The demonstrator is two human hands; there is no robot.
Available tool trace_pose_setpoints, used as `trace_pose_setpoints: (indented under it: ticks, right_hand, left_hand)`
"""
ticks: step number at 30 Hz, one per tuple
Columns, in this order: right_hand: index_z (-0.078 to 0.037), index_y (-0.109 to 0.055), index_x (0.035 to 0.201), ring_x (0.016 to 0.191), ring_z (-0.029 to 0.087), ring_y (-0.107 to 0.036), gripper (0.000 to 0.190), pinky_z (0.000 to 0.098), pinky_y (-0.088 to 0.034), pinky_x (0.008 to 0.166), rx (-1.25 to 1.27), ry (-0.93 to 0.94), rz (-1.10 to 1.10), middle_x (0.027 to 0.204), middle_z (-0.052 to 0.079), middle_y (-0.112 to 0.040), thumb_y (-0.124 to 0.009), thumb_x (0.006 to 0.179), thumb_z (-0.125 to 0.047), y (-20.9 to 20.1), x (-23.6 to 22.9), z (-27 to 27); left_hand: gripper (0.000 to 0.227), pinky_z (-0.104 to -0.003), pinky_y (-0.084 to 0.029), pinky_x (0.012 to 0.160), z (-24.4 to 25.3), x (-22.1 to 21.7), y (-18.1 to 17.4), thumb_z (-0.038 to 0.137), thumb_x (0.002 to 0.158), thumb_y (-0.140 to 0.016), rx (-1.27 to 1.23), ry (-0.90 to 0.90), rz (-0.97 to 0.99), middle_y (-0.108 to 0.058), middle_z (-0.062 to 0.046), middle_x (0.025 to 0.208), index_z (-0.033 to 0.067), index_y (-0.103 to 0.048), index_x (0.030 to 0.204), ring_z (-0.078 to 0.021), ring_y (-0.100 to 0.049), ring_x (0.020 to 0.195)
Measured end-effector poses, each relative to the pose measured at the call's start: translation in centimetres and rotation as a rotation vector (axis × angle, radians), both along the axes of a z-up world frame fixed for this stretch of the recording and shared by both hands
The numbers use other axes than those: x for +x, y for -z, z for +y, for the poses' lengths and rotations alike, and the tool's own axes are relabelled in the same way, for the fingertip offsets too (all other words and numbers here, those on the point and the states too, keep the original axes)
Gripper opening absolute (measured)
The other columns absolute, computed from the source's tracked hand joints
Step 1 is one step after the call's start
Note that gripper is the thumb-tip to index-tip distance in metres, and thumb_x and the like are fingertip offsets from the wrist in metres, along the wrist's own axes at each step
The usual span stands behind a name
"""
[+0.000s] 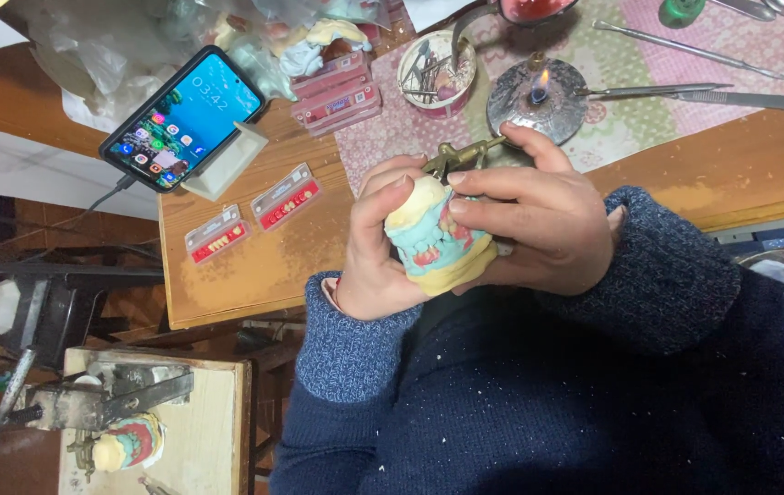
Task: The person works on a dental model, using a metal tool to apply a pink substance to the gum area. They then place artificial teeth into the model and adjust them by hand.
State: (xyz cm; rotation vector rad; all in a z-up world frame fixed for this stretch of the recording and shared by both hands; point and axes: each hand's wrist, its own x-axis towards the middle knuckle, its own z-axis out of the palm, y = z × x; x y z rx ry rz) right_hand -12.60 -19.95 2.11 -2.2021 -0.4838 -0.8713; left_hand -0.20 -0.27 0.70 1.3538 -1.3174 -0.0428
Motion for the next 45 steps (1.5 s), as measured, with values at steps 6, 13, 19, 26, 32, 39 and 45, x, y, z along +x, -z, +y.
trace_pose_setpoints:
  ticks: [6,13,19,26,32,39,45]
  right_hand:
    - [-0.011,-0.066,0.122,0.115,0.027,-0.070,0.061,0.0598,-0.034,0.118,-0.012,0.002,-0.007,0.125,0.013,-0.070,-0.093,0.073,-0.036,0.1,0.0,0.0]
    - [-0.008,-0.063,0.124,0.120,0.026,-0.070,0.064,0.0582,-0.035,0.120,0.075,0.018,0.001,0.126,0.012,-0.070,-0.095,0.075,-0.034,0.7,0.0,0.1]
    - [-0.011,-0.063,0.121,0.119,0.027,-0.069,0.062,0.0586,-0.034,0.120,0.040,-0.004,-0.041,0.124,0.012,-0.070,-0.095,0.073,-0.034,0.4,0.1,0.0]
    - [-0.008,-0.066,0.119,0.114,0.028,-0.069,0.065,0.0598,-0.035,0.116,0.015,0.011,-0.054,0.123,0.014,-0.069,-0.095,0.068,-0.038,-0.6,0.2,-0.3]
    - [-0.005,-0.066,0.112,0.103,0.027,-0.069,0.048,0.0499,-0.044,0.106,-0.067,0.337,-0.157,0.110,0.010,-0.068,-0.094,0.077,-0.022,0.9,-4.6,-6.8]
    - [-0.011,-0.046,0.116,0.098,0.019,-0.050,0.049,0.0329,-0.047,0.095,0.346,0.975,-0.603,0.117,0.002,-0.048,-0.085,0.088,0.004,5.1,-13.2,-18.9]
    - [-0.001,-0.049,0.142,0.121,0.023,-0.061,0.054,0.0357,-0.052,0.110,0.259,0.978,0.013,0.131,0.011,-0.058,-0.077,0.096,-0.001,12.5,-17.0,-27.1]
  left_hand:
    - [0.109,-0.040,-0.045,0.111,0.1,0.2,0.1,0.017,0.071,-0.103,0.006,0.004,-0.023,-0.052,-0.009,0.138,0.0257,-0.034,0.155,-0.0272,-0.052,0.133]
    - [0.112,-0.041,-0.044,0.112,-0.1,0.0,-0.1,0.020,0.068,-0.104,-0.006,-0.001,-0.021,-0.051,-0.008,0.138,0.0252,-0.034,0.155,-0.0279,-0.051,0.134]
    - [0.112,-0.042,-0.041,0.116,-0.1,0.1,0.0,0.020,0.068,-0.103,0.001,0.000,-0.034,-0.054,-0.008,0.136,0.0249,-0.033,0.155,-0.0271,-0.052,0.133]
    - [0.109,-0.045,-0.042,0.119,-0.1,-0.4,-0.2,0.017,0.071,-0.102,-0.020,-0.002,0.002,-0.052,-0.009,0.140,0.0235,-0.033,0.155,-0.0275,-0.051,0.135]
    - [0.094,-0.046,-0.050,0.117,0.7,-1.6,2.3,0.010,0.082,-0.096,-0.052,0.032,0.402,-0.050,-0.014,0.153,0.0183,-0.033,0.152,-0.0282,-0.056,0.134]
    - [0.109,-0.042,-0.048,0.116,1.0,-0.6,1.3,0.021,0.071,-0.099,-0.156,0.021,0.683,-0.048,-0.011,0.140,0.0088,-0.031,0.155,-0.0258,-0.054,0.128]
    - [0.111,-0.046,-0.048,0.114,-2.4,-2.9,-1.9,0.039,0.073,-0.093,-0.200,0.136,0.895,-0.054,-0.016,0.142,-0.0002,-0.032,0.157,-0.0314,-0.058,0.131]
